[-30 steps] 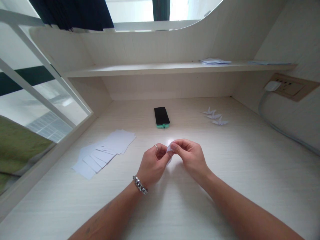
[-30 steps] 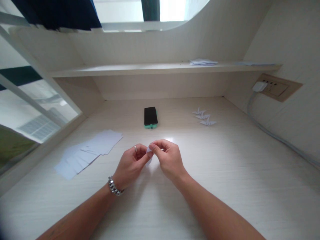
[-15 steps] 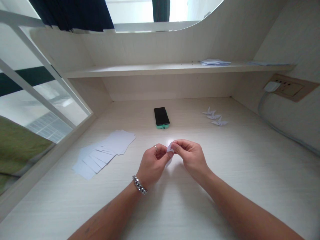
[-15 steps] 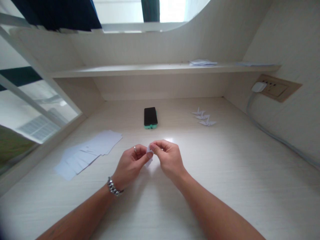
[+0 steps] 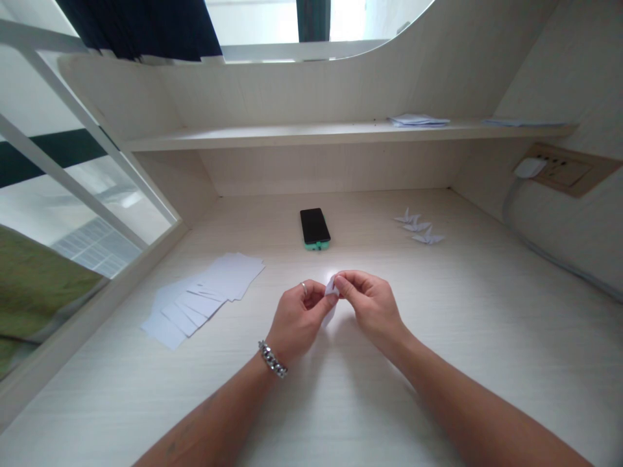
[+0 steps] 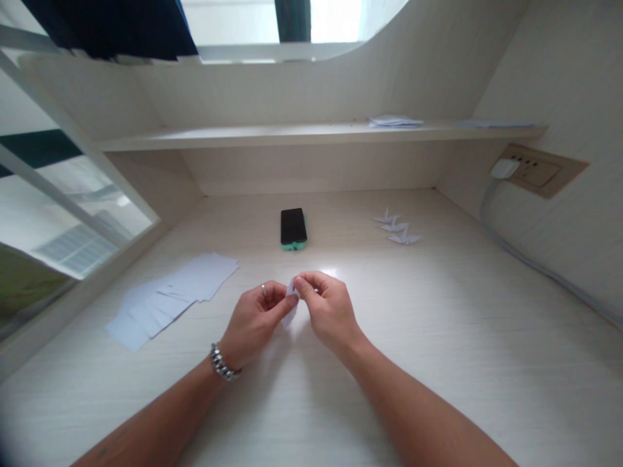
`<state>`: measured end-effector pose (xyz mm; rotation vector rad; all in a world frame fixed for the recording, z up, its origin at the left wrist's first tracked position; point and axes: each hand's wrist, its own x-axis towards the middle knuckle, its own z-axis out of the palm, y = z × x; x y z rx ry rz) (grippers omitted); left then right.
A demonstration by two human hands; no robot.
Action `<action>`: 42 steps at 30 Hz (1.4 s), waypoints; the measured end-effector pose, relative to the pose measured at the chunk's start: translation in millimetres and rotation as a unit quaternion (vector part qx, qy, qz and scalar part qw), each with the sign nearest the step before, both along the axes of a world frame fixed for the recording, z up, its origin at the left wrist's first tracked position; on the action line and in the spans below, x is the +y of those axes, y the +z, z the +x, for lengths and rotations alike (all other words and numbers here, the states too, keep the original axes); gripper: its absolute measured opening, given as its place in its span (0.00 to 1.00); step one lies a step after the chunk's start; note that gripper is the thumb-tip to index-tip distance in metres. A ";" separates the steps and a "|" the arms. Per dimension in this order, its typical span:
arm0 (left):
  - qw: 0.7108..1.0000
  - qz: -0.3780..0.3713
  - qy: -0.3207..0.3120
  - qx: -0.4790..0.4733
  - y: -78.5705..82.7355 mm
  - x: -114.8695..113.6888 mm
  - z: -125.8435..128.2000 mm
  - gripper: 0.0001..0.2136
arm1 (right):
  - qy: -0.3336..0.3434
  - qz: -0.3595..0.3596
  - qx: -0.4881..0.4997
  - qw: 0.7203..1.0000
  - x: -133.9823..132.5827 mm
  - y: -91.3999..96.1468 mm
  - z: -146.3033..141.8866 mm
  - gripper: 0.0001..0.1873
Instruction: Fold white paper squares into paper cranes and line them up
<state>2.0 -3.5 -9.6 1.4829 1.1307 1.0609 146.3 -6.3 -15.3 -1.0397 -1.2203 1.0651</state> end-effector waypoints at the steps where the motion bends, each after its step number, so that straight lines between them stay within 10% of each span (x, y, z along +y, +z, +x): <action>1: 1.000 -0.001 0.002 0.000 0.1 -0.1 -0.2 0.13 | 0.002 -0.002 0.004 1.000 0.5 -0.8 0.3 0.13; 26: 0.998 -0.018 -0.051 -0.013 4.3 -0.4 -1.7 0.10 | 0.008 -0.007 0.012 1.000 -0.7 3.9 -0.3 0.11; 42: 0.985 -0.111 -0.081 -0.102 5.8 2.8 -5.2 0.09 | 0.124 -0.033 -0.028 0.991 6.7 13.5 23.1 0.08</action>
